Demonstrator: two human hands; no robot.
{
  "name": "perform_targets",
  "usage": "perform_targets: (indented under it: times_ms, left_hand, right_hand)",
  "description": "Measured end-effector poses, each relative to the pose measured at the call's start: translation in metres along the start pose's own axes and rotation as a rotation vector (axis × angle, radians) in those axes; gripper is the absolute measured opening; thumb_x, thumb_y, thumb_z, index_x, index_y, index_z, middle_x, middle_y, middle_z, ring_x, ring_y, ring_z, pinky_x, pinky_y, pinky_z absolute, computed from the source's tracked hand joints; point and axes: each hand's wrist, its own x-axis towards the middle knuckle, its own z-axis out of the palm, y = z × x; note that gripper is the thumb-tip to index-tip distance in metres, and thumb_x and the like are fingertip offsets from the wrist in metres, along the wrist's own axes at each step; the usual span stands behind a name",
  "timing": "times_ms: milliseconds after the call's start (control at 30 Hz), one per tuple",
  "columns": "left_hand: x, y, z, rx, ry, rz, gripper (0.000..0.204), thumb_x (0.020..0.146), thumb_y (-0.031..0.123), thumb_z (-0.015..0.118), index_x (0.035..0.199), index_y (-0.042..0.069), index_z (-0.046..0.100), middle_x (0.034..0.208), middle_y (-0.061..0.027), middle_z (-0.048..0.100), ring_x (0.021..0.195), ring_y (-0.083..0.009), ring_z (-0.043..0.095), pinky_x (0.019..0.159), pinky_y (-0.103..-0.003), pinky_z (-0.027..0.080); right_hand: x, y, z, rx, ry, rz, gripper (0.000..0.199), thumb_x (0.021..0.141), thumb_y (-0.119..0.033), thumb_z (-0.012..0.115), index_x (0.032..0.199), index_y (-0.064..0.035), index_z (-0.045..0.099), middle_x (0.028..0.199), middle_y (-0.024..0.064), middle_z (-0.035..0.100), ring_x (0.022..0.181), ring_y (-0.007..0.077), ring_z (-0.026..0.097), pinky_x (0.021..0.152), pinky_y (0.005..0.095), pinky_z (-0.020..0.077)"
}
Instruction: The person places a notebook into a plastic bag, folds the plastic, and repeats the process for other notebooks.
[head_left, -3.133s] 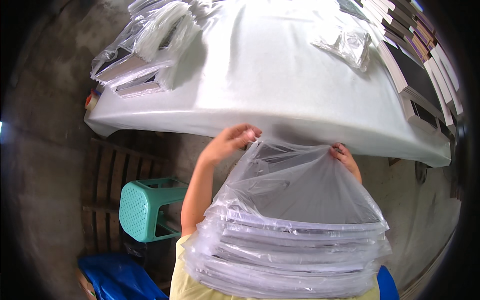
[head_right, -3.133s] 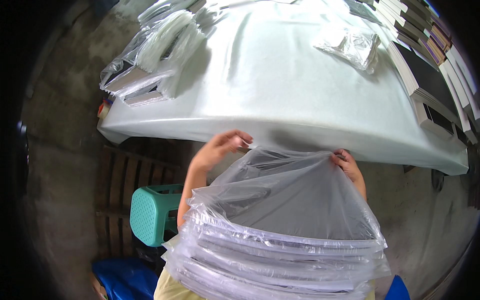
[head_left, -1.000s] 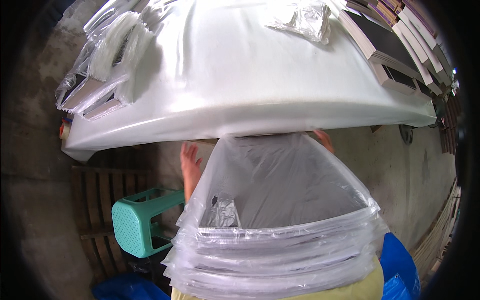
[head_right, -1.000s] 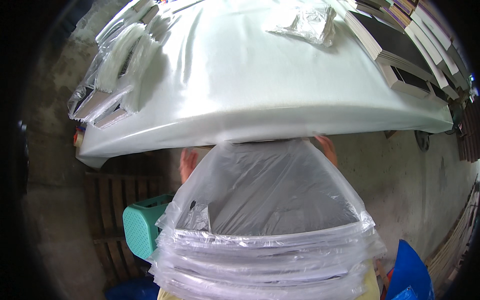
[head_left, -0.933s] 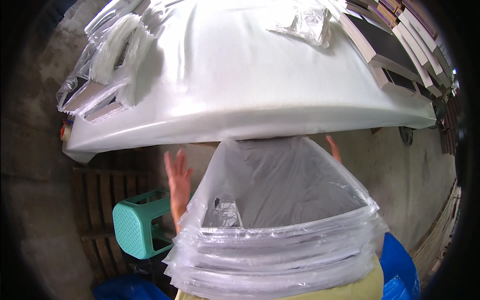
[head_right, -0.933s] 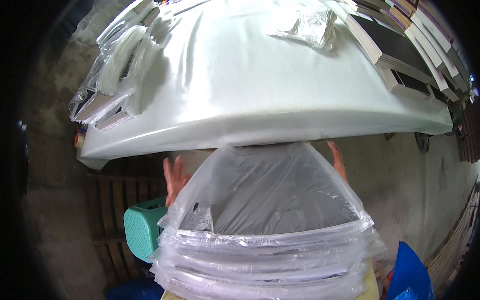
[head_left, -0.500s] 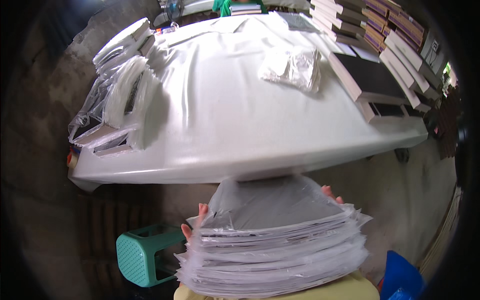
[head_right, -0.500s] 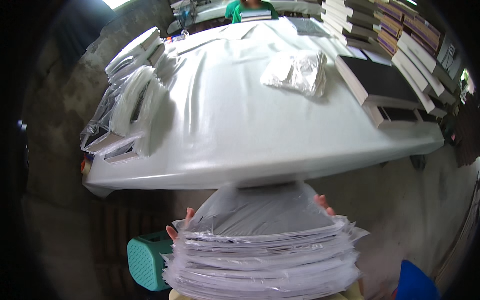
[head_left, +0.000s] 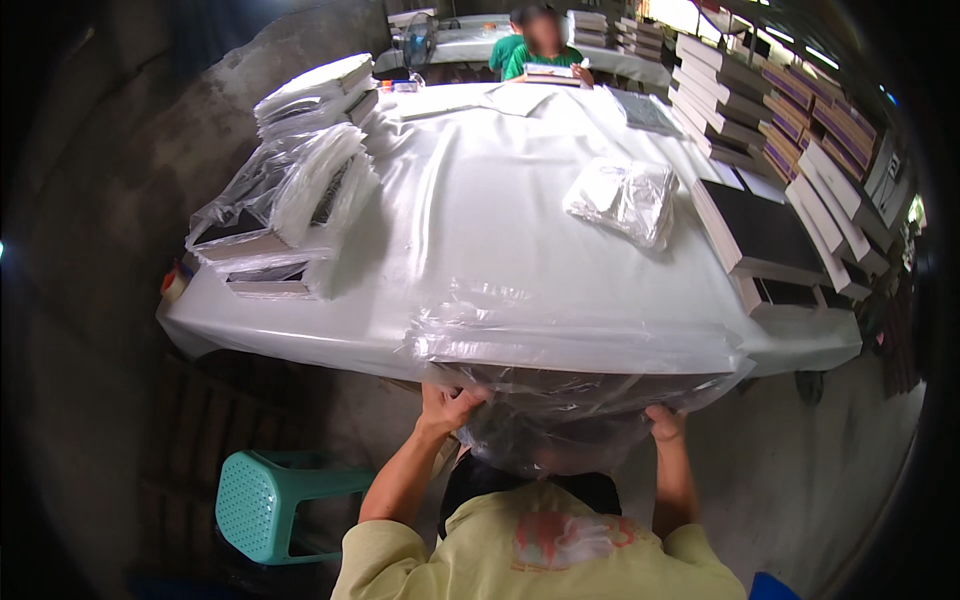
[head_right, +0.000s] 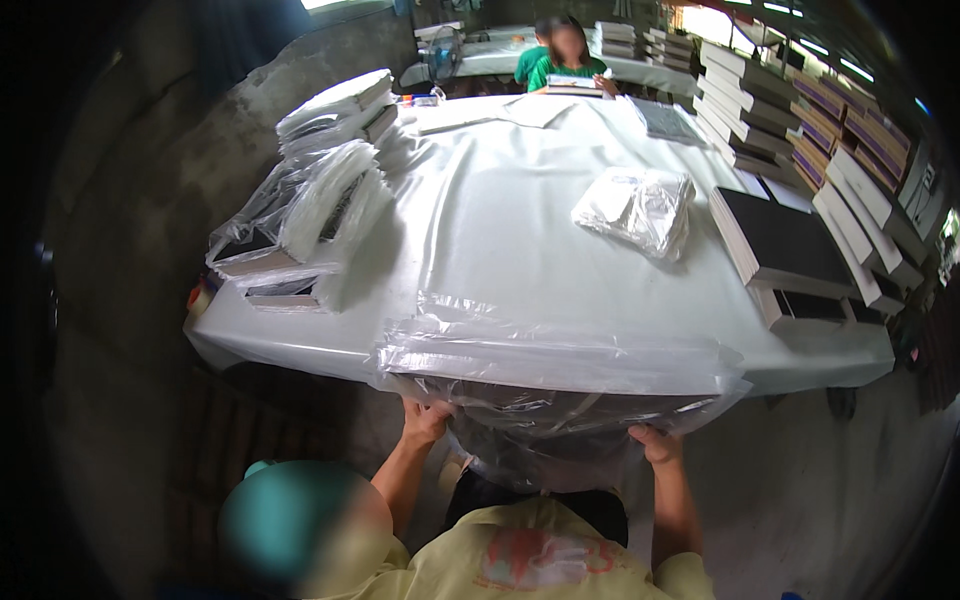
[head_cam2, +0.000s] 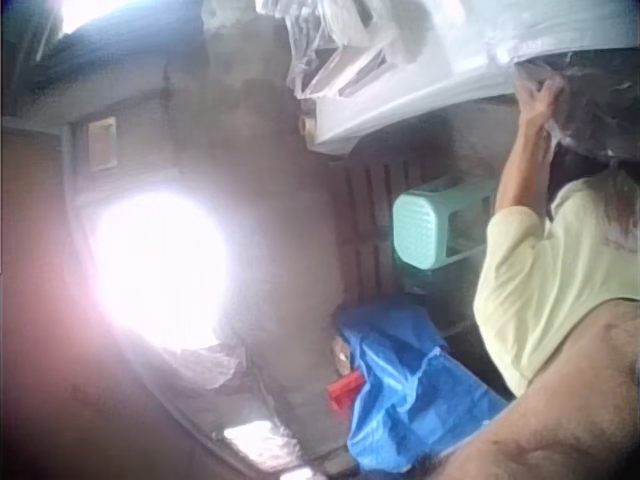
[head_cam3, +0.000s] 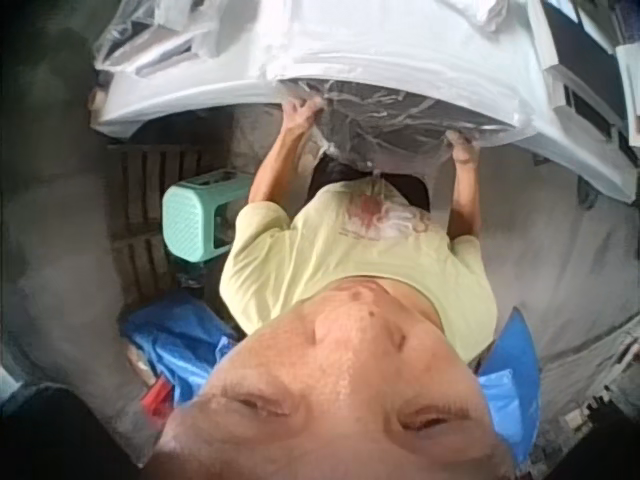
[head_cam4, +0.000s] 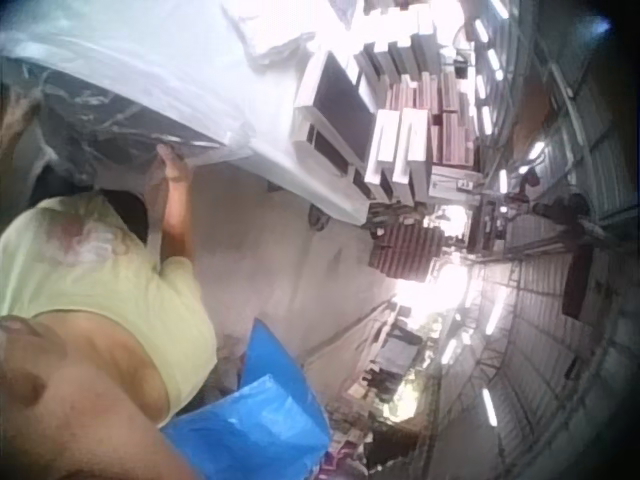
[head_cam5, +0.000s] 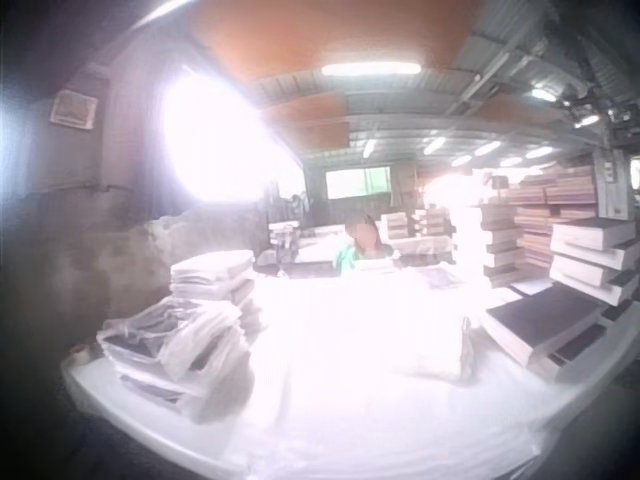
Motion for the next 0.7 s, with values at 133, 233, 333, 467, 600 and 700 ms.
perform_targets:
  times_ms: [133,233,333,467,600,700]
  left_hand:
    - [0.024,0.046,0.007,-0.061,-0.059,-0.006,0.020,0.070,0.018,0.071,0.070,0.001,0.061,0.061,-0.0018,0.057,0.055,-0.0101,0.052,0.050,-0.024,0.040]
    - [0.068,0.094,0.020,-0.046,-0.042,0.134,0.029,0.072,0.023,0.070,0.084,0.000,0.058,0.074,-0.0017,0.057,0.066,-0.0094,0.052,0.058,-0.024,0.042]
    - [0.128,0.134,0.032,-0.002,-0.051,0.296,0.035,0.076,0.029,0.067,0.090,-0.001,0.058,0.077,-0.0017,0.058,0.071,-0.0093,0.053,0.062,-0.024,0.042]
    - [0.199,0.152,0.036,-0.020,-0.090,0.290,0.043,0.081,0.035,0.060,0.100,-0.003,0.056,0.087,-0.0070,0.060,0.078,-0.0127,0.057,0.068,-0.025,0.046]
    - [0.233,0.132,0.025,-0.009,-0.090,0.321,0.042,0.077,0.036,0.065,0.094,-0.002,0.059,0.080,-0.0035,0.061,0.073,-0.0105,0.056,0.069,-0.025,0.044]
    - [0.232,0.097,0.007,0.010,-0.064,0.307,0.044,0.076,0.034,0.067,0.099,-0.002,0.057,0.086,-0.0058,0.061,0.078,-0.0119,0.056,0.073,-0.027,0.045]
  right_hand:
    - [0.015,-0.052,0.017,-0.005,0.067,-0.188,0.070,0.061,-0.011,0.071,0.123,-0.0035,0.041,0.096,0.0045,0.055,0.081,0.0157,0.053,0.074,0.0288,0.0446]
    - [0.042,-0.105,0.037,-0.023,0.143,-0.214,0.058,0.063,-0.012,0.067,0.116,-0.0018,0.046,0.093,0.0047,0.057,0.079,0.0152,0.055,0.074,0.0273,0.0442]
    - [0.090,-0.171,0.092,0.027,0.142,-0.283,0.043,0.066,-0.015,0.066,0.105,0.0013,0.057,0.093,0.0056,0.060,0.084,0.0164,0.057,0.079,0.0276,0.0434]
    - [0.160,-0.204,0.136,0.060,0.013,-0.371,0.041,0.069,-0.016,0.070,0.104,0.0024,0.057,0.099,0.0078,0.059,0.093,0.0167,0.055,0.087,0.0283,0.0401]
    - [0.203,-0.188,0.156,-0.040,-0.096,-0.518,0.057,0.068,-0.015,0.072,0.116,0.0029,0.047,0.107,0.0095,0.055,0.097,0.0179,0.052,0.089,0.0279,0.0370]
    - [0.212,-0.150,0.163,0.011,-0.149,-0.429,0.058,0.068,-0.016,0.073,0.116,0.0030,0.047,0.107,0.0098,0.055,0.099,0.0183,0.050,0.089,0.0277,0.0359]
